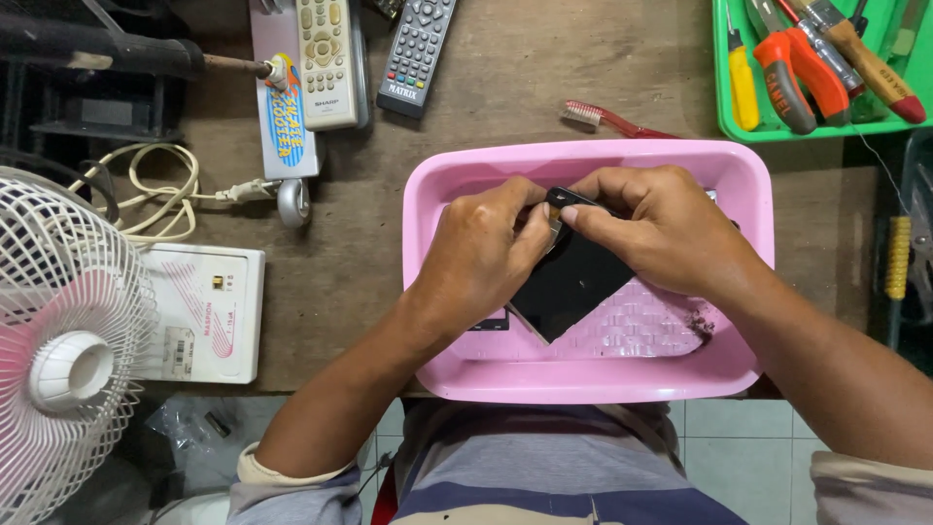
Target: Disassembling a mobile phone to remove internal components like the battery and screen frame.
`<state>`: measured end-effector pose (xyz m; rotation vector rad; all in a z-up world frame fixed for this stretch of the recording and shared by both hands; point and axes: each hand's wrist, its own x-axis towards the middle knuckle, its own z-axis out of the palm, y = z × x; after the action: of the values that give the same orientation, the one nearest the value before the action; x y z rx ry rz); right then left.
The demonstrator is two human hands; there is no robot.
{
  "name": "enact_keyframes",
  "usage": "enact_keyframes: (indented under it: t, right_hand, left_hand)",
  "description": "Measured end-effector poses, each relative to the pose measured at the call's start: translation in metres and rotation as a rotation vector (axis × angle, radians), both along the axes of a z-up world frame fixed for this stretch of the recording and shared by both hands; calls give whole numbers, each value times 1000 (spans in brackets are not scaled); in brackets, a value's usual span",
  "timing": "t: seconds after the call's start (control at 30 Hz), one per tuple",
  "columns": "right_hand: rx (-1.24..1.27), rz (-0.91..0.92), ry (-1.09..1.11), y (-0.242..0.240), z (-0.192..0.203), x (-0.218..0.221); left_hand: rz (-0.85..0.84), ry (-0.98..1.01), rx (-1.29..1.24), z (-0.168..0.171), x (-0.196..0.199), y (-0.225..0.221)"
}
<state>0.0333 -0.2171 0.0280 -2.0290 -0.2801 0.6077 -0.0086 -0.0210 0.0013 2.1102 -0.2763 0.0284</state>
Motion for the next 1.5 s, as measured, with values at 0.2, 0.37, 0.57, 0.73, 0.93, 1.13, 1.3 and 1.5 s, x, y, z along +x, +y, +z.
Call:
enact_keyframes:
  t: [0.2, 0.37, 0.57, 0.73, 0.93, 1.13, 1.3, 1.5]
  right_hand:
    - [49, 15, 10, 2, 0, 1]
    - [51, 39, 15, -1, -3, 1]
    - [26, 44, 53, -4, -5, 3]
    - [8, 51, 80, -3, 3, 2]
    - [-8, 45, 119, -4, -1, 4]
    - [-12, 45, 123, -7, -11, 4]
    - [63, 35, 168, -8, -12, 7]
    - [93, 43, 177, -9, -18, 10]
  left_hand:
    - [-73, 64, -98, 0, 4, 7]
    - [-82, 110, -154, 1, 6, 9]
    - [-78, 229, -231, 1, 8, 8]
    - [-57, 348, -320, -11, 8, 10]
    - [-64, 516, -439, -30, 13, 9]
    - [-34, 563, -480, -19, 11, 9]
    - [-11, 579, -529, -18, 8, 6]
    - [-14, 541, -525, -19, 7, 5]
